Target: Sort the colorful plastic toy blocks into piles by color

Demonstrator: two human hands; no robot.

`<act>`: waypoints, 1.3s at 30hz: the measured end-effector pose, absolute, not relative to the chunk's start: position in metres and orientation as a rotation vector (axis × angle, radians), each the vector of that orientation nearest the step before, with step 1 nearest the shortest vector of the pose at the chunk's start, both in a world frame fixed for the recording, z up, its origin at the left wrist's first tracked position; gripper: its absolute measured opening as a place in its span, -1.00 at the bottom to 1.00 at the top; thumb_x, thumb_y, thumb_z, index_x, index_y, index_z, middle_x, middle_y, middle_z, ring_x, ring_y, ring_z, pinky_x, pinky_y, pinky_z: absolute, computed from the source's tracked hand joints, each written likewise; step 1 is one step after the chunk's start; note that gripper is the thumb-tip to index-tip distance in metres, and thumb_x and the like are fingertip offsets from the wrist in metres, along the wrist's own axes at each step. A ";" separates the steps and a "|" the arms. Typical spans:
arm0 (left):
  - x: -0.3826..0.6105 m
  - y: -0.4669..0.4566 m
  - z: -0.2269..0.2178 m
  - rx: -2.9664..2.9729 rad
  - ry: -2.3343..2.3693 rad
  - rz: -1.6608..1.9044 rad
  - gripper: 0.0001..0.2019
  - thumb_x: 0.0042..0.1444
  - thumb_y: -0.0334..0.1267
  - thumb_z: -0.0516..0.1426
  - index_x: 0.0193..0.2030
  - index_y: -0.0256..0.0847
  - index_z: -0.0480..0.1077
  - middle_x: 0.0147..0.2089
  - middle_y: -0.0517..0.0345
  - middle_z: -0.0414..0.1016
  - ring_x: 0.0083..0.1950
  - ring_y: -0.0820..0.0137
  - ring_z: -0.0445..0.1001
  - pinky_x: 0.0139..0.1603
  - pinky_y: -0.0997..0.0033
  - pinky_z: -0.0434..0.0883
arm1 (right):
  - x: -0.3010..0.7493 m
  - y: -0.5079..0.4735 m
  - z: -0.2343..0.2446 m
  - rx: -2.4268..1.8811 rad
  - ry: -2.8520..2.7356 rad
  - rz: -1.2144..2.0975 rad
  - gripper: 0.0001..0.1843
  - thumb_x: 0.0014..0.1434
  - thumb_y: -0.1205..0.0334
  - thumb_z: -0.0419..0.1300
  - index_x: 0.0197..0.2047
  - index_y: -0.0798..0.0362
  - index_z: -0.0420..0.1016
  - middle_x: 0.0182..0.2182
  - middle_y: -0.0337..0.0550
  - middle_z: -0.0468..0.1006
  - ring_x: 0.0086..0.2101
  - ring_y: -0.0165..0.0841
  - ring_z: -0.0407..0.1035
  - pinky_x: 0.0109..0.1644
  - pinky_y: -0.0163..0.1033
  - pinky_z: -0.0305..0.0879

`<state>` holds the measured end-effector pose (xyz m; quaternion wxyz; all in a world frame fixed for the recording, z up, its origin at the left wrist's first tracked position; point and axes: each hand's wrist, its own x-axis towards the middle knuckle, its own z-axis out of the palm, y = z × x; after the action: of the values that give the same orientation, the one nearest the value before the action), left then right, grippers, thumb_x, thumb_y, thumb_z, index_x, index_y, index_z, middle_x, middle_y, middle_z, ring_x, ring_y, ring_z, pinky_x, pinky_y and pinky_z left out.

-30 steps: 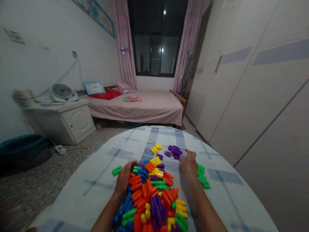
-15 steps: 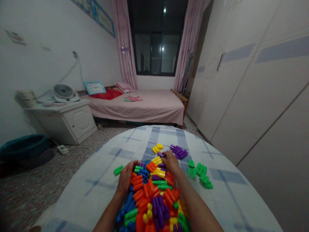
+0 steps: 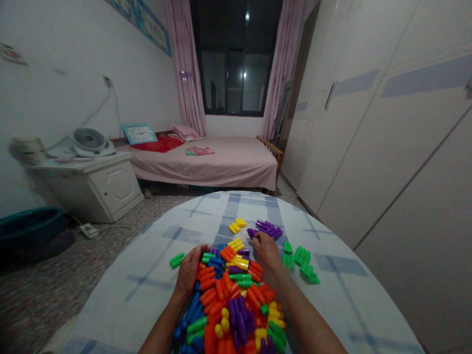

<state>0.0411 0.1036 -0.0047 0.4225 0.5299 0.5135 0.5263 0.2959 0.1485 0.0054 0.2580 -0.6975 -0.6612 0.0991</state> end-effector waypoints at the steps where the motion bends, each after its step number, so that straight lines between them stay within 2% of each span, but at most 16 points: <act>1: 0.041 0.104 -0.005 1.329 1.289 1.318 -0.50 0.17 0.09 -0.10 -0.14 -0.25 0.46 -0.15 0.05 0.55 -0.10 0.28 0.48 -0.03 0.31 0.38 | 0.302 0.149 0.010 -1.909 -1.765 0.260 -0.72 0.13 0.21 -0.03 -0.26 0.08 0.48 -0.34 -0.17 0.55 -0.30 -0.36 0.41 -0.21 -0.30 0.22; 4: 0.041 0.104 -0.005 1.331 1.293 1.316 -0.49 0.15 0.12 -0.09 -0.16 -0.25 0.47 -0.16 0.05 0.56 -0.12 0.28 0.49 -0.06 0.31 0.40 | 0.327 0.153 0.025 -2.005 -1.636 0.205 -0.66 0.16 0.18 -0.07 -0.18 0.08 0.47 -0.29 -0.13 0.55 -0.26 -0.34 0.42 -0.20 -0.29 0.23; 7: 0.041 0.103 -0.004 1.325 1.300 1.332 -0.50 0.14 0.12 -0.07 -0.18 -0.25 0.48 -0.15 0.05 0.56 -0.12 0.28 0.49 -0.06 0.32 0.40 | 0.352 0.153 0.037 -2.134 -1.496 0.130 -0.60 0.18 0.15 -0.08 -0.07 0.13 0.44 -0.18 0.01 0.53 -0.18 -0.26 0.41 -0.15 -0.22 0.23; 11: 0.041 0.104 -0.005 1.320 1.309 1.332 -0.52 0.14 0.11 -0.06 -0.19 -0.23 0.48 -0.16 0.07 0.57 -0.11 0.28 0.49 -0.04 0.33 0.39 | 0.372 0.139 0.033 -2.300 -1.425 0.070 -0.52 0.15 0.01 -0.01 -0.03 0.18 0.43 -0.07 0.19 0.46 -0.05 -0.04 0.32 -0.07 0.01 0.20; 13: 0.040 0.105 -0.007 1.329 1.315 1.320 -0.52 0.15 0.10 -0.07 -0.17 -0.23 0.48 -0.14 0.07 0.56 -0.09 0.28 0.48 -0.03 0.32 0.38 | 0.375 0.128 0.024 -2.339 -1.492 0.046 -0.50 0.15 -0.07 -0.02 -0.03 0.11 0.43 -0.03 0.14 0.43 0.01 -0.01 0.26 -0.02 0.11 0.16; 16: 0.040 0.106 -0.010 1.346 1.318 1.319 -0.52 0.17 0.09 -0.08 -0.15 -0.25 0.47 -0.13 0.05 0.55 -0.08 0.27 0.47 -0.02 0.31 0.37 | 0.373 0.110 0.011 -2.289 -1.676 0.016 -0.51 0.15 -0.12 -0.02 0.03 -0.03 0.39 0.05 0.00 0.39 0.08 -0.07 0.20 0.05 0.12 0.10; 19: 0.040 0.105 -0.011 1.347 1.315 1.323 -0.52 0.16 0.09 -0.07 -0.14 -0.26 0.47 -0.17 0.05 0.55 -0.10 0.27 0.47 -0.05 0.32 0.38 | 0.368 0.095 0.009 -2.255 -1.824 -0.016 -0.57 0.15 -0.06 0.02 0.01 -0.05 0.38 0.02 -0.04 0.39 0.05 -0.12 0.23 0.00 0.03 0.14; 23: 0.041 0.103 -0.008 1.328 1.296 1.322 -0.50 0.15 0.11 -0.06 -0.14 -0.27 0.47 -0.25 0.06 0.56 -0.18 0.28 0.48 -0.16 0.35 0.41 | 0.366 0.075 0.014 -2.248 -1.919 -0.126 -0.73 0.18 0.17 -0.02 -0.12 0.01 0.41 -0.15 -0.05 0.45 -0.10 -0.21 0.32 -0.13 -0.13 0.18; 27: 0.041 0.103 -0.007 1.350 1.305 1.333 -0.52 0.15 0.09 -0.05 -0.16 -0.27 0.47 -0.20 0.07 0.56 -0.18 0.30 0.48 -0.15 0.36 0.39 | 0.367 0.064 0.015 -2.253 -1.879 -0.197 -0.77 0.14 0.24 0.01 -0.20 0.04 0.45 -0.18 -0.02 0.47 -0.10 -0.17 0.32 -0.06 -0.07 0.14; 29: 0.041 0.103 -0.006 1.357 1.303 1.341 -0.53 0.14 0.08 -0.05 -0.15 -0.27 0.47 -0.18 0.07 0.55 -0.18 0.31 0.48 -0.15 0.36 0.39 | 0.362 0.067 0.015 -2.149 -1.868 -0.154 -0.75 0.12 0.25 0.03 -0.18 0.04 0.47 -0.14 0.00 0.47 -0.05 -0.15 0.30 0.01 -0.04 0.13; 31: 0.041 0.103 -0.006 1.347 1.298 1.342 -0.52 0.14 0.08 -0.04 -0.13 -0.27 0.47 -0.18 0.06 0.55 -0.19 0.31 0.48 -0.16 0.36 0.40 | 0.350 0.076 0.014 -1.948 -1.886 0.011 -0.70 0.11 0.24 0.03 -0.12 0.05 0.47 -0.09 -0.01 0.46 -0.03 -0.20 0.31 0.03 -0.10 0.16; 35: 0.041 0.103 -0.006 1.337 1.299 1.333 -0.53 0.13 0.09 -0.04 -0.16 -0.27 0.47 -0.19 0.05 0.56 -0.17 0.30 0.48 -0.14 0.36 0.39 | 0.316 0.103 0.010 -1.604 -1.880 0.434 -0.65 0.08 0.24 0.04 -0.07 0.05 0.48 -0.10 -0.05 0.50 -0.11 -0.27 0.37 0.00 -0.17 0.25; 39: 0.041 0.104 -0.007 1.349 1.301 1.324 -0.55 0.15 0.07 -0.05 -0.18 -0.26 0.47 -0.19 0.06 0.55 -0.13 0.28 0.47 -0.09 0.35 0.38 | 0.291 0.121 0.005 -1.574 -1.897 0.544 -0.67 0.03 0.27 0.09 -0.13 0.04 0.53 -0.19 -0.09 0.55 -0.21 -0.28 0.40 -0.07 -0.17 0.27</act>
<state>0.0405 0.1044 -0.0074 0.4109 0.5358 0.5169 0.5262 0.2913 0.1213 0.0051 0.3040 -0.5940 -0.7159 0.2055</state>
